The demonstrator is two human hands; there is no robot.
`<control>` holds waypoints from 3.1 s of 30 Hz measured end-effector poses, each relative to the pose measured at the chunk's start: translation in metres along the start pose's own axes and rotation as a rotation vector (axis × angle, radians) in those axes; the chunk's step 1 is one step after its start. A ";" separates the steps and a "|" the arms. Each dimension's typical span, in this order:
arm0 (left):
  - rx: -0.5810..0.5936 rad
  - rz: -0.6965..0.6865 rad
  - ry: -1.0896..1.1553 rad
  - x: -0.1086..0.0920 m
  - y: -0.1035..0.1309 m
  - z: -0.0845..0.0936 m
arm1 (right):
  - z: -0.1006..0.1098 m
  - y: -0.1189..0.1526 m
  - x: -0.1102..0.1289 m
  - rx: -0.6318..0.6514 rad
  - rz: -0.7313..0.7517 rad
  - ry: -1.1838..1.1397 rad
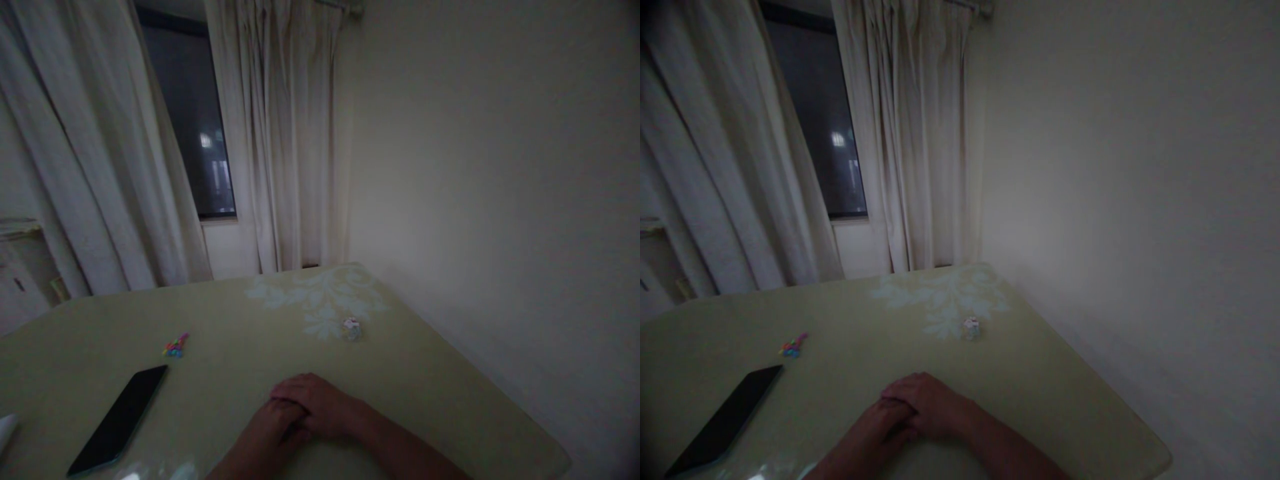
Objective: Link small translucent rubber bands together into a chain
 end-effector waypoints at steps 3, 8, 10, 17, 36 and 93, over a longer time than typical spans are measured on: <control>-0.006 -0.004 -0.005 -0.002 0.000 0.001 | 0.000 0.000 -0.001 0.000 -0.005 0.007; 0.008 0.001 -0.003 -0.004 -0.001 0.001 | -0.001 0.000 -0.002 -0.011 0.016 0.002; 0.000 -0.012 -0.007 -0.002 -0.001 0.000 | -0.003 0.000 -0.004 -0.006 0.011 0.000; -0.006 -0.019 -0.008 0.004 -0.001 -0.001 | -0.001 0.001 -0.003 -0.033 0.038 -0.002; 0.002 -0.021 -0.008 -0.002 -0.002 0.000 | -0.002 0.001 -0.003 -0.008 0.015 -0.004; 0.013 -0.019 0.007 -0.006 -0.001 0.002 | 0.000 0.000 0.000 -0.016 0.007 -0.005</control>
Point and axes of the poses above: each hand's wrist, its own y-axis away from the middle knuckle, its own z-axis out of the back of the hand, x = y × z, the point moved 10 cm from there along -y, towards the middle knuckle, and after that the axes turned 6 degrees about x, right-handed, at the moved point
